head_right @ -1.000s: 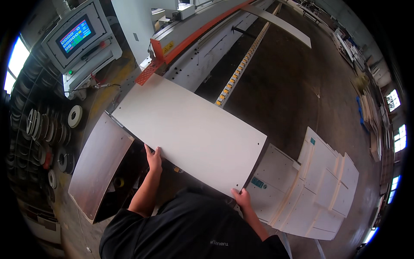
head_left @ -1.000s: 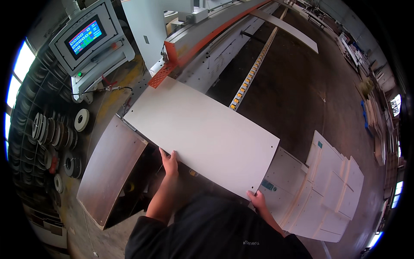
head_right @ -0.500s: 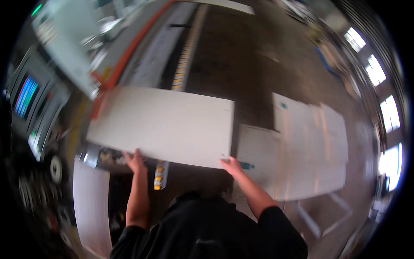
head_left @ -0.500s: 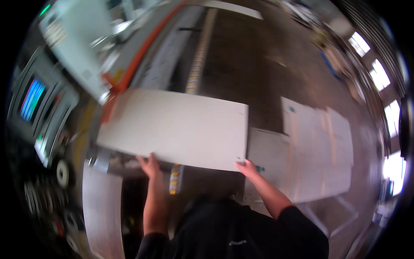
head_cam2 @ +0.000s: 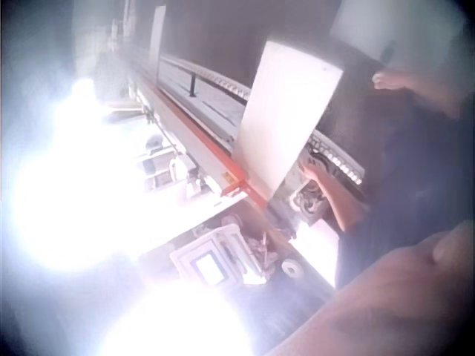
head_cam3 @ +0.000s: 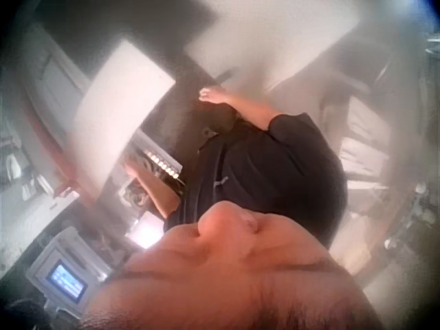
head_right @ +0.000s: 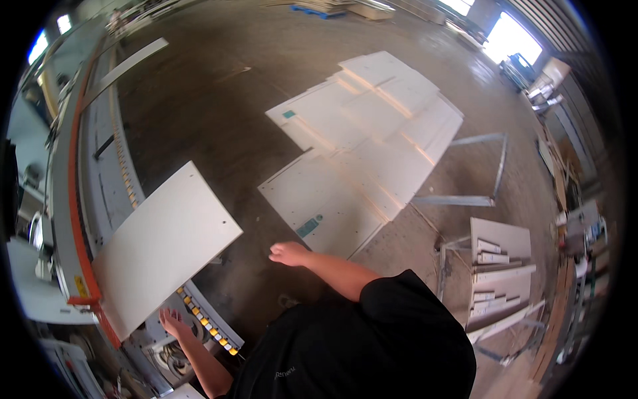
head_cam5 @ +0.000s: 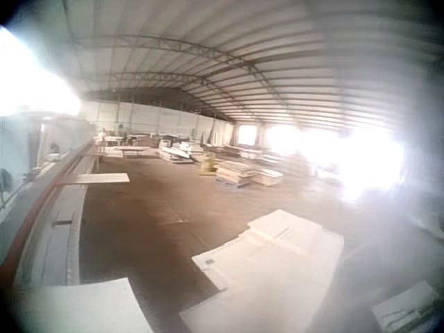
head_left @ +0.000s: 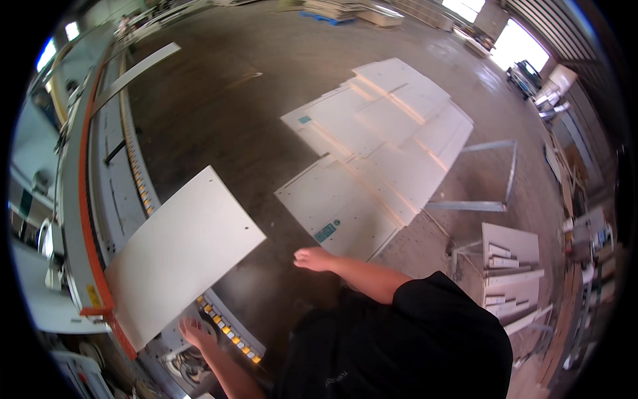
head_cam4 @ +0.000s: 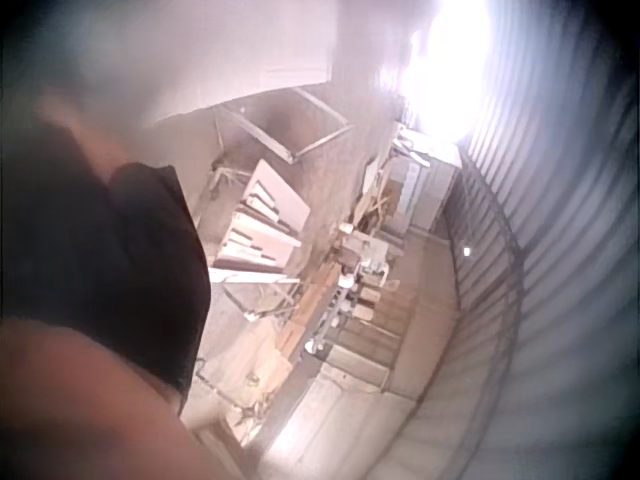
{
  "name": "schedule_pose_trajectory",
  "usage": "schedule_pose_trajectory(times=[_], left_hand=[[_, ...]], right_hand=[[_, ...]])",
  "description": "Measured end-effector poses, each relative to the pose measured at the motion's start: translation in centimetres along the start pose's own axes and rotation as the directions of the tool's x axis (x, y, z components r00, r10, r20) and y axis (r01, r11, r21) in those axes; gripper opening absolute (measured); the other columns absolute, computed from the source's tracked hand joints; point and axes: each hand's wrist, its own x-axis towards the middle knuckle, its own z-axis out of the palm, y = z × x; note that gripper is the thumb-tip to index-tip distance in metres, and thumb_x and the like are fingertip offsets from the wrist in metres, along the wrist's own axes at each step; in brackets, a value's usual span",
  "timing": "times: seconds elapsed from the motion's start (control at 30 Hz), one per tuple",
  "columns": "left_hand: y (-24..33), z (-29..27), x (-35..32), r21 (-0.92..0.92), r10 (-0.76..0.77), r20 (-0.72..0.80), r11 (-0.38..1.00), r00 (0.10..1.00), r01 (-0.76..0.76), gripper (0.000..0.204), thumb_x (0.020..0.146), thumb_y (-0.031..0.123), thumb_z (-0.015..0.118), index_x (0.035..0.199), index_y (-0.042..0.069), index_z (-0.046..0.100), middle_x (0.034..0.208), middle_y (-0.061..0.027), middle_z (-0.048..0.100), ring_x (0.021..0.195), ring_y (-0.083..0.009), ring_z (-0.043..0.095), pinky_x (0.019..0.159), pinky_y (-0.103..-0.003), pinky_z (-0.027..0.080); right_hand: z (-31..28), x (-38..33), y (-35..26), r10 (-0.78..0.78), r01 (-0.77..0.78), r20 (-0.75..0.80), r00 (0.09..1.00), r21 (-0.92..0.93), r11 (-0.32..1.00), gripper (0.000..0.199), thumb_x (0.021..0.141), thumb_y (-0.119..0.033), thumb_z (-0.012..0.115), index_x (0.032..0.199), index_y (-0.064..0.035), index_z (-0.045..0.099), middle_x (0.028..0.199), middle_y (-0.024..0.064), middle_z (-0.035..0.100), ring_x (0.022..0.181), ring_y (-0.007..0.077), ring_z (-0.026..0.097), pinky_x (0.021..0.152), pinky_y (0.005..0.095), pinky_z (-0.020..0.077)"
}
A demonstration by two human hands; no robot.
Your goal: The person repeatedly picks up white rectangular panels from a pile on the floor and places them onto a conveyor belt or machine. They handle the panels one at a time, moving them from the floor to the machine and back to the pile.
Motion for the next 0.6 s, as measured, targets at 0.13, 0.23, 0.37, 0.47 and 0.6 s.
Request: schedule_pose_trajectory(times=[0.13,0.23,0.37,0.47,0.6], left_hand=[[-2.2,6.6,-4.5,-0.082,0.032,0.233,0.997,0.972,-0.014,0.026,0.097,0.017,0.06,0.119,0.004,0.063,0.082,-0.0017,0.061,0.069,-0.0098,0.053,0.06,-0.026,0.044],[-4.0,12.6,-11.0,0.058,-0.051,0.409,0.998,0.911,0.03,0.017,0.099,0.014,0.059,0.112,0.005,0.066,0.081,-0.001,0.061,0.067,-0.0087,0.053,0.059,-0.025,0.044],[-11.8,18.4,-16.6,0.163,-0.207,0.669,0.978,0.714,0.131,0.015,0.1,0.012,0.06,0.112,0.005,0.065,0.079,-0.0039,0.063,0.064,-0.0106,0.056,0.057,-0.026,0.047],[-14.2,22.7,-23.3,0.427,-0.42,0.716,0.895,0.557,0.127,0.018,0.1,0.012,0.059,0.114,0.001,0.063,0.081,-0.0084,0.068,0.064,-0.0138,0.062,0.055,-0.028,0.05],[-18.9,28.4,-31.0,0.644,-0.631,0.704,0.761,0.327,0.083,0.023,0.1,0.013,0.058,0.116,-0.004,0.062,0.087,-0.012,0.07,0.066,-0.0153,0.065,0.058,-0.028,0.054]], right_hand=[[-0.4,-8.1,14.0,0.215,-0.155,0.221,0.951,-0.261,0.953,0.047,0.096,-0.05,0.058,0.121,-0.0118,0.068,0.118,0.0141,0.07,0.11,0.0358,0.065,0.094,0.0463,0.0513],[0.0,-17.5,26.4,-0.096,0.157,0.148,0.984,-0.494,0.855,0.034,0.096,-0.039,0.058,0.09,-0.0103,0.075,0.087,0.0134,0.073,0.082,0.0346,0.07,0.074,0.0465,0.0549],[-1.1,-28.6,36.2,0.155,-0.097,0.176,0.972,-0.299,0.949,0.026,0.092,-0.03,0.056,0.096,-0.0116,0.074,0.088,0.0092,0.075,0.083,0.0313,0.07,0.075,0.045,0.0552],[-2.3,-30.8,35.7,0.535,-0.503,0.145,0.832,-0.211,0.838,0.023,0.09,-0.029,0.059,0.095,-0.0116,0.074,0.091,0.0058,0.076,0.086,0.0287,0.072,0.075,0.0425,0.056],[-4.7,-29.7,39.3,0.661,-0.658,0.065,0.748,-0.058,0.75,0.029,0.089,-0.037,0.061,0.1,-0.0136,0.074,0.102,0.0091,0.075,0.099,0.0307,0.071,0.081,0.0435,0.0563]])
